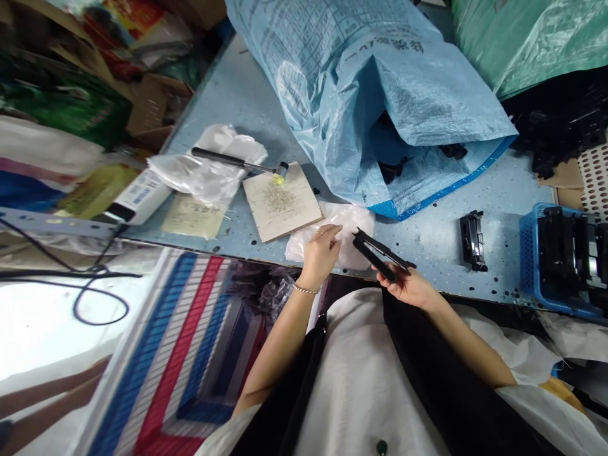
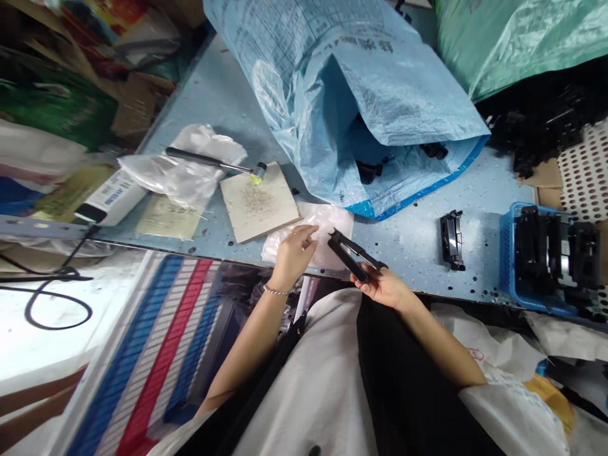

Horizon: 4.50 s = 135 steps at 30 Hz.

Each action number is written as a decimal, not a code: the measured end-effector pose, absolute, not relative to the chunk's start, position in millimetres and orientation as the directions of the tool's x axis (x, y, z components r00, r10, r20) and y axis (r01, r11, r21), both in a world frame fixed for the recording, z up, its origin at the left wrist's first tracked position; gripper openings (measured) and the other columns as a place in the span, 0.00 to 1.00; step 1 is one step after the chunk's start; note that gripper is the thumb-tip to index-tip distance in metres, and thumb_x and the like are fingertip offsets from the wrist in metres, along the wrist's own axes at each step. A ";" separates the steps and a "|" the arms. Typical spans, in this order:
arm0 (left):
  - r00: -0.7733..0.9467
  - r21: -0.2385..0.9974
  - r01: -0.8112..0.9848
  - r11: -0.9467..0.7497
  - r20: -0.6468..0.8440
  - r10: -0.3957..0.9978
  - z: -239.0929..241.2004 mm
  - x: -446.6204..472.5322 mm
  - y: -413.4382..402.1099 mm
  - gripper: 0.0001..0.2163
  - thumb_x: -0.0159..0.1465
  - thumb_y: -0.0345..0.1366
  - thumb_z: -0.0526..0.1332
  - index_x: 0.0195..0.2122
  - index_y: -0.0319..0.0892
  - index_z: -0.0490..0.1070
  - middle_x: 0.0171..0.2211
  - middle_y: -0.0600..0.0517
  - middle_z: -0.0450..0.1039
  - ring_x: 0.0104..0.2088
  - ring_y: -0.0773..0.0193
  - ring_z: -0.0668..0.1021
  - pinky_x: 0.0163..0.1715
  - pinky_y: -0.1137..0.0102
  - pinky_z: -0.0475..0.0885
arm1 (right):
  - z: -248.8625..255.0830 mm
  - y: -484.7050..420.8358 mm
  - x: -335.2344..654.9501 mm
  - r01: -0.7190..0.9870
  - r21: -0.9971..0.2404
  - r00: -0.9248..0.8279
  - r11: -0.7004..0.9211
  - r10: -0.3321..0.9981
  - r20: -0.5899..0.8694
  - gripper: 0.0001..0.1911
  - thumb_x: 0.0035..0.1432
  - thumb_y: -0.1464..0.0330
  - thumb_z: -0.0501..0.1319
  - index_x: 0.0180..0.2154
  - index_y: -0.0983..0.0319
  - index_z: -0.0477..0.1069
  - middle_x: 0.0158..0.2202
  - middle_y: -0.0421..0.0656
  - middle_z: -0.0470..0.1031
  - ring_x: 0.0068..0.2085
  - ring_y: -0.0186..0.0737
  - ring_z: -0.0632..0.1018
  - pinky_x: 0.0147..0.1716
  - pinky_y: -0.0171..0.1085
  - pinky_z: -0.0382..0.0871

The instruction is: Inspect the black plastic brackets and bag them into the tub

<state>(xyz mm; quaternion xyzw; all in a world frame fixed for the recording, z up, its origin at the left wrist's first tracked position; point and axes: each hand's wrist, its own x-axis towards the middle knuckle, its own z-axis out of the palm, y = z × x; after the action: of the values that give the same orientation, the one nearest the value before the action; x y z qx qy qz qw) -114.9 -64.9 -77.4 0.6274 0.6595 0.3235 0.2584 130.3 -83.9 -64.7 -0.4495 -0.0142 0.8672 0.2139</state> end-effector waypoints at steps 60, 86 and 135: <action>-0.108 0.930 0.232 0.284 -0.266 0.958 -89.3 -90.1 -47.2 0.06 0.55 0.35 0.65 0.31 0.42 0.70 0.26 0.55 0.74 0.27 0.66 0.75 0.30 0.70 0.70 | -42.2 -61.6 196.3 -0.071 -0.828 -0.219 -0.556 0.819 -0.531 0.18 0.49 0.55 0.69 0.38 0.59 0.75 0.32 0.44 0.79 0.32 0.42 0.80 0.30 0.38 0.74; -0.098 0.899 0.383 0.213 -0.190 0.977 -79.9 -99.2 -43.8 0.05 0.54 0.37 0.68 0.26 0.43 0.73 0.26 0.55 0.73 0.29 0.65 0.73 0.33 0.69 0.69 | -54.0 -79.8 153.9 -0.438 -0.383 -0.508 -0.813 0.576 -0.640 0.07 0.63 0.69 0.60 0.40 0.63 0.76 0.38 0.48 0.81 0.34 0.38 0.81 0.22 0.30 0.74; 0.032 0.420 0.858 0.296 -0.619 0.785 -50.3 -196.8 -149.7 0.20 0.64 0.45 0.54 0.47 0.39 0.78 0.49 0.40 0.82 0.51 0.46 0.82 0.55 0.57 0.74 | -46.4 168.9 142.1 0.871 -0.407 -0.291 0.274 0.956 0.021 0.29 0.62 0.85 0.49 0.61 0.68 0.68 0.67 0.57 0.64 0.62 0.52 0.68 0.61 0.48 0.62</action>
<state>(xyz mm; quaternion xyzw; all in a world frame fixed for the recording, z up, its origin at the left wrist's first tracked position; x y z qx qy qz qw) -196.8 -149.7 -50.3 0.5917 0.6942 -0.0449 0.4073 142.1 168.9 -46.4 -0.5805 -0.7871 0.1611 0.1323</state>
